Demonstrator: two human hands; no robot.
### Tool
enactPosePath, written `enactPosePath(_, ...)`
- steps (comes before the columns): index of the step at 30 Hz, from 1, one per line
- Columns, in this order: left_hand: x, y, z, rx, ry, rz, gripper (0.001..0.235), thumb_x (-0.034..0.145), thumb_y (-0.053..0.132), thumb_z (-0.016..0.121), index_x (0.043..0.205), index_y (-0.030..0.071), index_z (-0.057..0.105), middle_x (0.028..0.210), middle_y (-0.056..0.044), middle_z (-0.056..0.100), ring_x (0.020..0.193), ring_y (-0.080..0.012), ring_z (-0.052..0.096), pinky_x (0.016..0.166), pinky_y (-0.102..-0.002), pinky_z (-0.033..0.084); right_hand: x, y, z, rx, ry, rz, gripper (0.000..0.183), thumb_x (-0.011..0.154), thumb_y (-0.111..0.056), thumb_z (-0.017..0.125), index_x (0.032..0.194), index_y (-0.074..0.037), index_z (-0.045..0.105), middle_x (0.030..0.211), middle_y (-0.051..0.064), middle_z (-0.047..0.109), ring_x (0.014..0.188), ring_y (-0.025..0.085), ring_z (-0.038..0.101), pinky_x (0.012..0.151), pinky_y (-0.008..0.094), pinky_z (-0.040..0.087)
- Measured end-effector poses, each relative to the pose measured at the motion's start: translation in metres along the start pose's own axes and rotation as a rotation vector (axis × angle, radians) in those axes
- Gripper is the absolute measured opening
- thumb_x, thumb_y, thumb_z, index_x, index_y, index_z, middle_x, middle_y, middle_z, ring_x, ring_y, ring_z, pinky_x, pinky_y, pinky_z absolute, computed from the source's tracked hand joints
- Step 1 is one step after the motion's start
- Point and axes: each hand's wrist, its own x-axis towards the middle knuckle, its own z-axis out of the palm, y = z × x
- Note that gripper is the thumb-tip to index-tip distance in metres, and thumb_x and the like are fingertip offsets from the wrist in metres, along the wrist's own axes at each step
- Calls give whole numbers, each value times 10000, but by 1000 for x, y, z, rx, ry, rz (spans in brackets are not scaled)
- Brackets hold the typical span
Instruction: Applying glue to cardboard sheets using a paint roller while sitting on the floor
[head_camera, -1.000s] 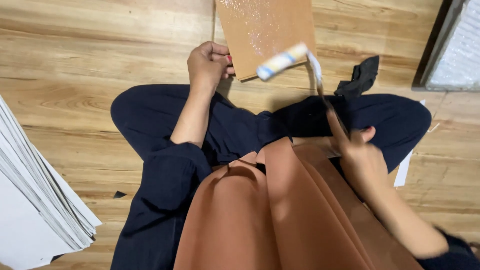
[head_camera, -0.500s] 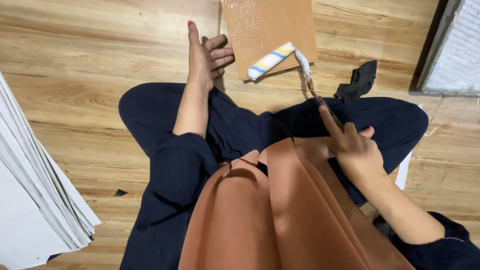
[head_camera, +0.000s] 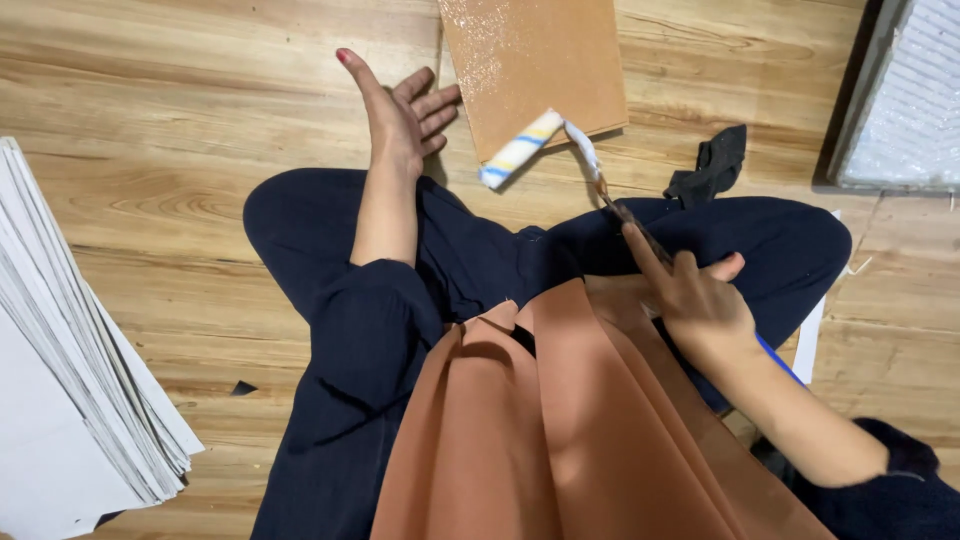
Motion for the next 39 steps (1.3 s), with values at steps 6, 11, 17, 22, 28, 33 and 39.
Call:
enactPosePath(6, 6, -6, -13, -107, 167, 130, 1177, 466, 734, -10, 1290, 10, 417, 1240, -228, 546, 1145, -370, 542, 646, -243, 405, 87, -20, -7, -166, 320, -21, 562, 788, -86, 549, 1336, -69, 421, 868, 27, 633, 366, 24, 277, 313, 177, 274)
enactPosePath(11, 5, -6, -20, -184, 257, 144, 1169, 496, 724, -12, 1262, -31, 444, 1126, -255, 596, 988, -344, 619, 487, -198, 376, 134, -33, 17, 336, -24, 73, 691, 804, -56, 520, 1423, -122, 219, 664, 159, 546, 414, 240, 552, 368, 384, 488)
enactPosePath(17, 5, -7, -10, -131, 226, 107, 1110, 539, 703, -5, 1260, -4, 456, 1149, -210, 593, 1023, -308, 603, 679, -252, 469, 38, -20, -1, 290, -85, 111, 692, 804, -85, 564, 1415, -205, 263, 697, 78, 501, 418, 192, 421, 470, 476, 288)
enactPosePath(22, 11, -23, 2, 91, 85, 70, 715, 796, 508, 193, 1187, 24, 546, 972, -124, 641, 803, -194, 618, 671, -271, 478, -19, 2, -10, 723, -200, 277, 660, 748, -6, 503, 1365, -201, 376, 798, 76, 583, 486, 217, 551, 441, 328, 459)
enactPosePath(28, 30, -56, -4, 127, 52, 158, 292, 855, 200, 482, 1062, 24, 588, 868, -82, 608, 678, -178, 639, 532, -250, 584, 35, 14, 11, 587, -536, 378, 866, 767, 34, 422, 1447, -403, 111, 777, 135, 545, 690, 392, 616, 704, 545, 482)
enactPosePath(33, 23, -60, -4, 231, 107, 310, 225, 774, 77, 562, 980, 34, 642, 868, -122, 633, 712, -189, 654, 557, -249, 596, 116, 22, 30, 660, -170, 255, 806, 783, 117, 434, 1453, -281, 226, 680, 197, 583, 592, 399, 611, 478, 475, 477)
enactPosePath(39, 31, -62, -4, 140, 46, 257, 274, 757, 82, 632, 1019, 5, 612, 849, -104, 640, 653, -146, 641, 539, -198, 575, 132, 27, 24, 966, 30, 255, 619, 805, 50, 478, 1355, -219, 386, 1006, 134, 566, 883, 351, 557, 723, 449, 454)
